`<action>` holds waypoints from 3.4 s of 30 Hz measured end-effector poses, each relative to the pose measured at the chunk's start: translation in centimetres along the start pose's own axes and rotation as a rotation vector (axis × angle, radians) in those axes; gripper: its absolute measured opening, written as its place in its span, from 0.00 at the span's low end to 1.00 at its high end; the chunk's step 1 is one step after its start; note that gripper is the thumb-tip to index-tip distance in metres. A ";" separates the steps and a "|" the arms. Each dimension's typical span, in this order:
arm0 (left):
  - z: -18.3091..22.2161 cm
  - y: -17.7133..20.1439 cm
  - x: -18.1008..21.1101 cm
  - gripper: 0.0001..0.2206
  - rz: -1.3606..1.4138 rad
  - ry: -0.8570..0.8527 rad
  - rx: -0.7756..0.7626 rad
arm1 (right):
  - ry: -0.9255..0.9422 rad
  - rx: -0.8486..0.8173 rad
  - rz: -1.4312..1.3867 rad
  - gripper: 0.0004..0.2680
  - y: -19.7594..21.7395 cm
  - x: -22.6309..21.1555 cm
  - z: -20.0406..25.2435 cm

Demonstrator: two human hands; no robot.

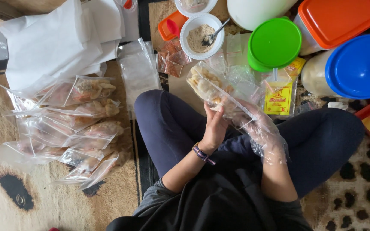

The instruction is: The person fills small plastic bags with food items, adding different ingredients by hand while wearing gloves, and then seals the bags.

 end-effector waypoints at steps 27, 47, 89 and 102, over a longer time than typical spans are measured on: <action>-1.9 5.9 1.3 0.31 0.087 -0.109 0.053 | -0.222 0.155 0.037 0.25 -1.4 4.8 2.9; 1.0 13.9 24.7 0.51 -0.861 -0.639 0.448 | 0.092 0.105 0.411 0.33 -7.8 9.4 0.5; 19.7 30.9 15.3 0.42 -1.101 -0.152 0.726 | -0.796 0.318 -1.014 0.15 -11.4 11.3 2.2; 24.5 39.0 12.4 0.36 -0.966 -0.252 0.866 | -0.792 0.365 -1.025 0.13 -11.9 8.3 1.7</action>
Point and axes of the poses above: each hand's wrist, its own z-axis away from the middle knuckle, its own y-axis out of the back of the hand, x = y × z, the point moved 10 cm from there along -z, towards the middle knuckle, and after that the axes turned 4 degrees about -z, right-handed, at the moved point
